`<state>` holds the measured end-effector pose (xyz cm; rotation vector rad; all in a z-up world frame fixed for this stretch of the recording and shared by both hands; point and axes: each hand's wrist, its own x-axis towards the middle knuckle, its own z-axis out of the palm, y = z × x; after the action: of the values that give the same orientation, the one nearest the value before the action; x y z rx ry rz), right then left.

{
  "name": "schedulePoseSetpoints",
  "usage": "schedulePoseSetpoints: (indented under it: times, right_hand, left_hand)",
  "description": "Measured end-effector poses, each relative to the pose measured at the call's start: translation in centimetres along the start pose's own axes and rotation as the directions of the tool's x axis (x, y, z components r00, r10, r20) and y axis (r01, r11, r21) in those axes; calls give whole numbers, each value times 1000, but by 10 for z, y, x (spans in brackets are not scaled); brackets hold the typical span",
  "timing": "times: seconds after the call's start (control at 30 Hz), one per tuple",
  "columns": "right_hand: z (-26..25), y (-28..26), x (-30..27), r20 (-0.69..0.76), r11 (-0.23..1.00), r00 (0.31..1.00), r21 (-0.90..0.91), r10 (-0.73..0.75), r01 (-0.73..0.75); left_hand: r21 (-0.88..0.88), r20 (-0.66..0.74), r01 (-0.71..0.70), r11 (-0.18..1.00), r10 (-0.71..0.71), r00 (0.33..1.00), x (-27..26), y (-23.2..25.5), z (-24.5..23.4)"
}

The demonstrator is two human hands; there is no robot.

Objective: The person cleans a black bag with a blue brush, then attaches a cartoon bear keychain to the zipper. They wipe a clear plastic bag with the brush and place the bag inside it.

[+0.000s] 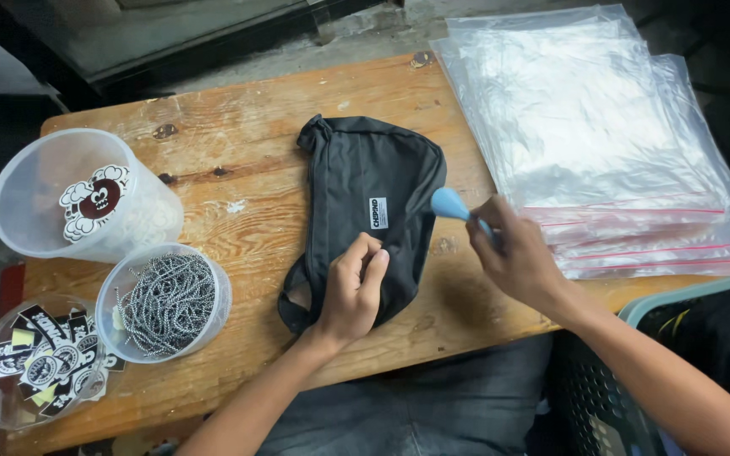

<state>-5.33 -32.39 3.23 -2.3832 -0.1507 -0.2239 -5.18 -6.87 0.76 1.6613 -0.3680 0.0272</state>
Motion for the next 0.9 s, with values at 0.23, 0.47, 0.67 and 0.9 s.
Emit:
schedulePoseSetpoints:
  times: [0.23,0.47,0.67,0.9]
  right_hand:
    - [12,-37,-50,313,986,949,138,47,-94]
    - [3,-5,-11,61,995,993,-5,99,-99]
    - [4,-47,6,182,578,827,636,531,-511]
    - [10,-21,13,101,765,894,481,436,-427]
  left_hand:
    - [-112,-51,55,992,-61,997,1,4,-7]
    - [-118,-62,35,992,-43,997,-6,-5,2]
    - [-44,-87,-21,999,17,996,-18,11,11]
    - [-23,257,316,948,-300,919,5,47,20]
